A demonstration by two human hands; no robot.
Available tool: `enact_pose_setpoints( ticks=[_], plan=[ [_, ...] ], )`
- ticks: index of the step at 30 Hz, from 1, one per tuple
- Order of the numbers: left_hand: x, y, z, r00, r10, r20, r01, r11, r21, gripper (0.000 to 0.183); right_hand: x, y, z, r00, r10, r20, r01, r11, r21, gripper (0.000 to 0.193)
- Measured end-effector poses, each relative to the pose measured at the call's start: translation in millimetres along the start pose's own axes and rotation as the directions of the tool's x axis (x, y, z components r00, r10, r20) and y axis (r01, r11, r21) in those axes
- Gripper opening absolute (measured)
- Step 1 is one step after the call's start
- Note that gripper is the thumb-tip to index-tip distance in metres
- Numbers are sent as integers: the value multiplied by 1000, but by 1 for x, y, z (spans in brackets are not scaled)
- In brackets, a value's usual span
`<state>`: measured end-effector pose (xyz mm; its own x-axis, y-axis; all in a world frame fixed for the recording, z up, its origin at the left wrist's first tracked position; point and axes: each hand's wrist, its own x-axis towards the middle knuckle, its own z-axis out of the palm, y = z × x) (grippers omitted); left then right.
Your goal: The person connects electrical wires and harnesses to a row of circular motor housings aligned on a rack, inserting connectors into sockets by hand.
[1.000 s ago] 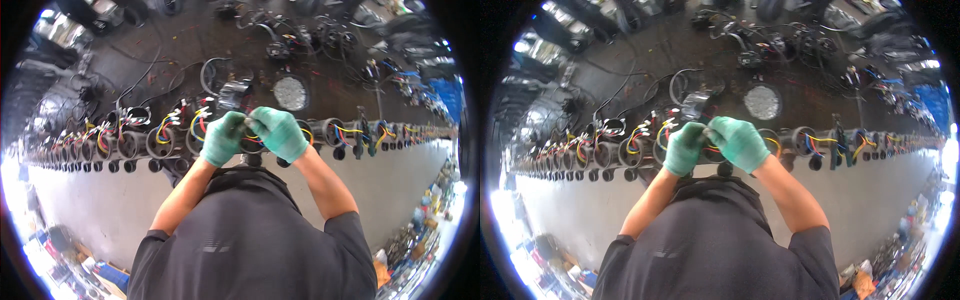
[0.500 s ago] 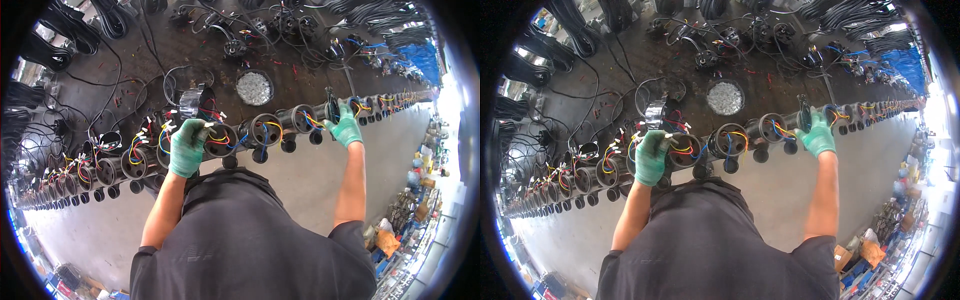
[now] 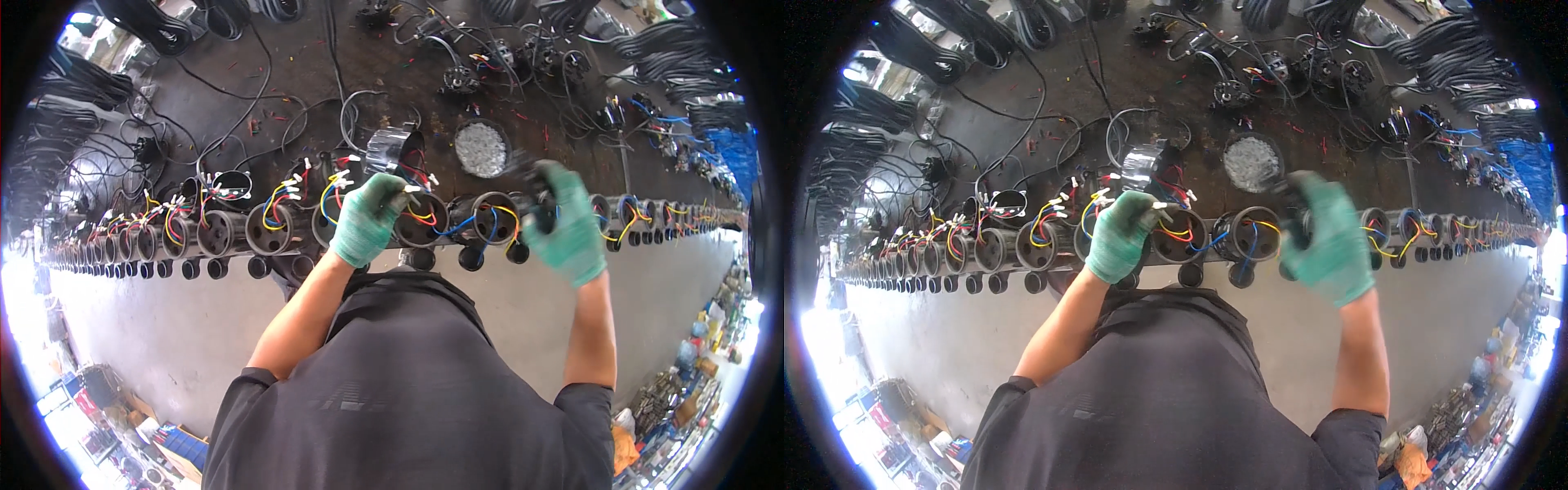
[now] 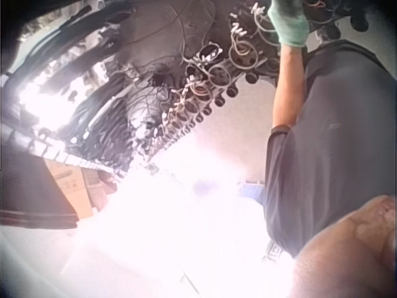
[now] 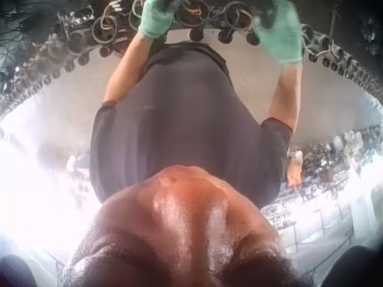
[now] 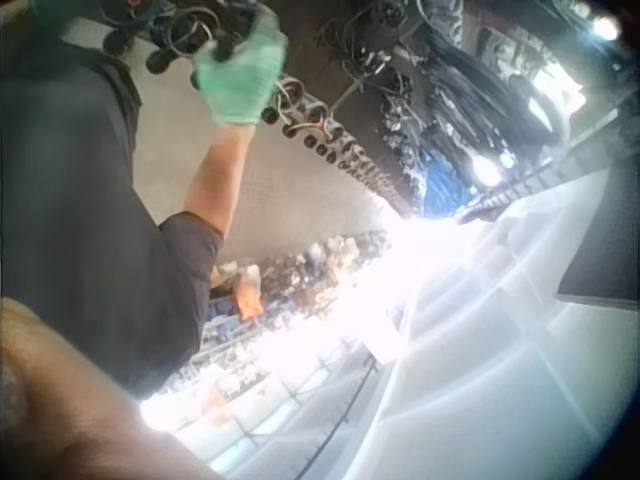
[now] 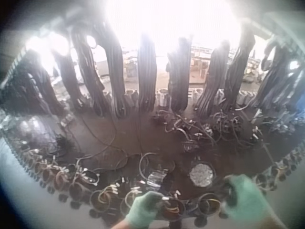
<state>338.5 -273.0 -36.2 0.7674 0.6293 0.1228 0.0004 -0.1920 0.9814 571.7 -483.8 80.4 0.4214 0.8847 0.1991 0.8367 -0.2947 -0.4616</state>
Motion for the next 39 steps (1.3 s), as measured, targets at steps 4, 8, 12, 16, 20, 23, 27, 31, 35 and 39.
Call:
enact_pose_setpoints(
  ticks=[4, 8, 12, 16, 20, 23, 27, 31, 35, 39],
  plan=[
    [-1, 4, -1, 1000, -19, -3, 19, 1000, -13, 13, 15, -28, 40, 960, -136, 244, 154, 986, -58, 78],
    [-3, 5, -3, 998, -58, 5, 58, 998, -23, 14, 21, -36, 64, 938, -155, 309, 169, 985, -17, 85],
    [-3, 9, -6, 994, -108, 23, 108, 994, 22, 15, 24, -43, 75, 955, -192, 227, 178, 981, 78, 84],
    [-4, -1, -5, 996, -94, 4, 94, 995, 34, 16, 26, -43, 81, 942, -191, 277, 187, 982, 40, 86],
    [-3, 3, -6, 996, -84, 18, 82, 995, 62, 16, 28, -47, 85, 924, -125, 361, 136, 991, -7, 82],
    [-4, -2, -5, 999, -46, 20, 45, 998, 36, 16, 27, -47, 89, 912, -99, 397, 121, 992, -31, 79],
    [-6, -3, -5, 997, -59, 40, 58, 998, 40, 16, 31, -43, 91, 876, -63, 478, 108, 992, -69, 78],
    [-4, -1, -3, 995, -86, 50, 85, 996, 17, 18, 26, -37, 93, 886, -87, 455, 129, 990, -63, 80],
    [-2, 5, -1, 999, 46, -11, -45, 995, 90, 20, 27, -45, 78, 905, -132, 405, 135, 991, 22, 93],
    [-7, -3, -2, 1000, 1, -3, -2, 999, -51, 17, 24, -52, 57, 901, -162, 403, 99, 980, 173, 99]
  ],
)
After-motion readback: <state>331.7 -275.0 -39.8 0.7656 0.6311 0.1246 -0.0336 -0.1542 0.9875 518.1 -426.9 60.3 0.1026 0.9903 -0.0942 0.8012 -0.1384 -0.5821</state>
